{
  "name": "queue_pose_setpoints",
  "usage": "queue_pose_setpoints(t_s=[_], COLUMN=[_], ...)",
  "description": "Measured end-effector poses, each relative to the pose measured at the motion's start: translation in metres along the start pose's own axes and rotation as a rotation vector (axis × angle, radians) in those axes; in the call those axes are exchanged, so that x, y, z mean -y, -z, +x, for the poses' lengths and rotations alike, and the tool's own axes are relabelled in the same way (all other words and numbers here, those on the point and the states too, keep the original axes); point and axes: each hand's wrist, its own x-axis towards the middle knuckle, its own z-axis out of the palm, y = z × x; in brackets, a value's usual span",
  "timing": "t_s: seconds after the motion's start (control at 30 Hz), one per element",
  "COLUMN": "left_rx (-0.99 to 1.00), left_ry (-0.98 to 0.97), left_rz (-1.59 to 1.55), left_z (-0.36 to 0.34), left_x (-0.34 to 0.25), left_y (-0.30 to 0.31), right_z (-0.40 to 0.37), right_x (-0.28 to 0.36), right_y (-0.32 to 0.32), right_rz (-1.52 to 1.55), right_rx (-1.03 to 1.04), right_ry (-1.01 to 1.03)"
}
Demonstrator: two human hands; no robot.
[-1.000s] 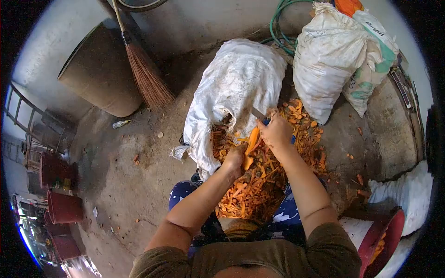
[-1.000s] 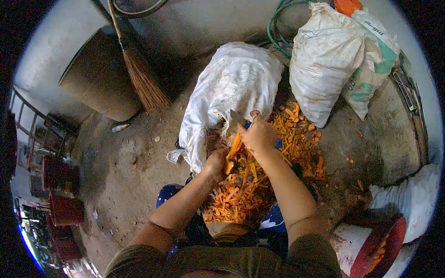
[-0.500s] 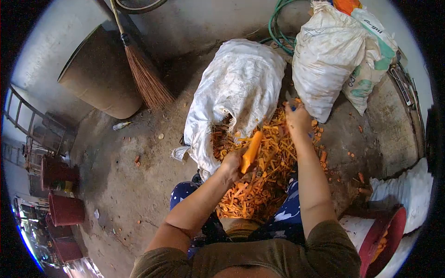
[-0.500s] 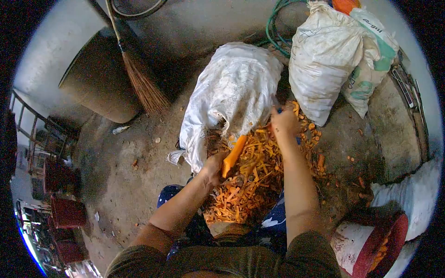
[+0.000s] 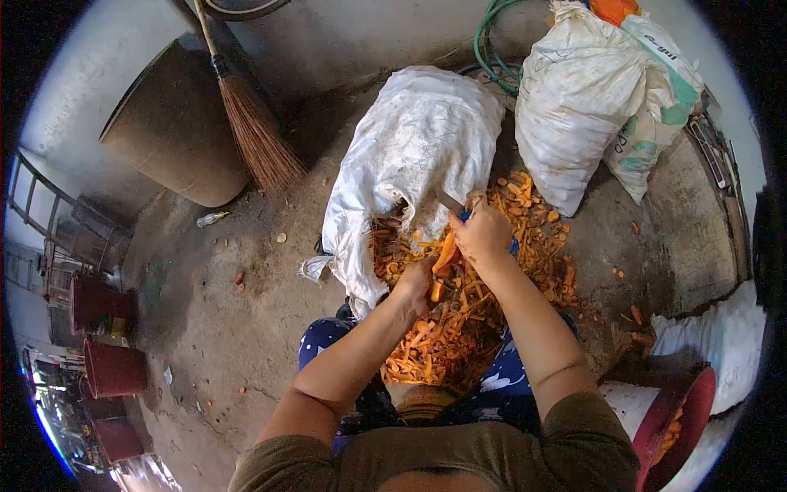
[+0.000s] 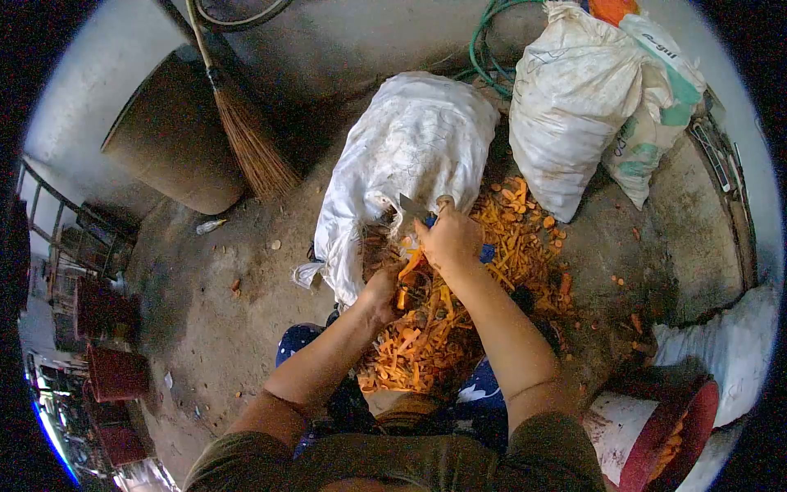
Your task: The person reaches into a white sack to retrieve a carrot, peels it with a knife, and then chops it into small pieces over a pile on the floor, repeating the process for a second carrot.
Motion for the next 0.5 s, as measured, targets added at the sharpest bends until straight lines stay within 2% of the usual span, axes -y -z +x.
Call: queue_pose_setpoints(t_s=[0.13, 0.2, 0.27, 0.3, 0.37, 0.43, 0.5], left_rx=[-0.076, -0.015, -0.025, -0.037, -0.05, -0.058, 0.14], left_ry=[-0.024, -0.056, -0.045, -0.035, -0.039, -0.043, -0.023], left_rz=[0.094, 0.22, 0.238, 0.253, 0.235, 0.213, -0.151], left_z=[-0.01, -0.013, -0.019, -0.022, -0.022, -0.017, 0.001], left_x=[0.001, -0.001, 0.0, 0.0, -0.006, -0.01, -0.009], left_y=[-0.004, 0.0, -0.001, 0.0, 0.002, 0.008, 0.023], right_z=[0.008, 0.021, 0.038, 0.042, 0.049, 0.052, 0.054], right_x=[-0.011, -0.023, -0.042, -0.054, -0.07, -0.069, -0.069], right_y=[-0.003, -0.001, 0.004, 0.008, 0.013, 0.004, -0.005], right_rz=[0.017, 0.014, -0.141, -0.138, -0.008, -0.021, -0.042], right_rx=[0.022, 0.037, 0.036, 0.037, 0.039, 0.035, 0.035], right_ry=[-0.048, -0.17, -0.361, -0.362, -0.563, -0.499, -0.431])
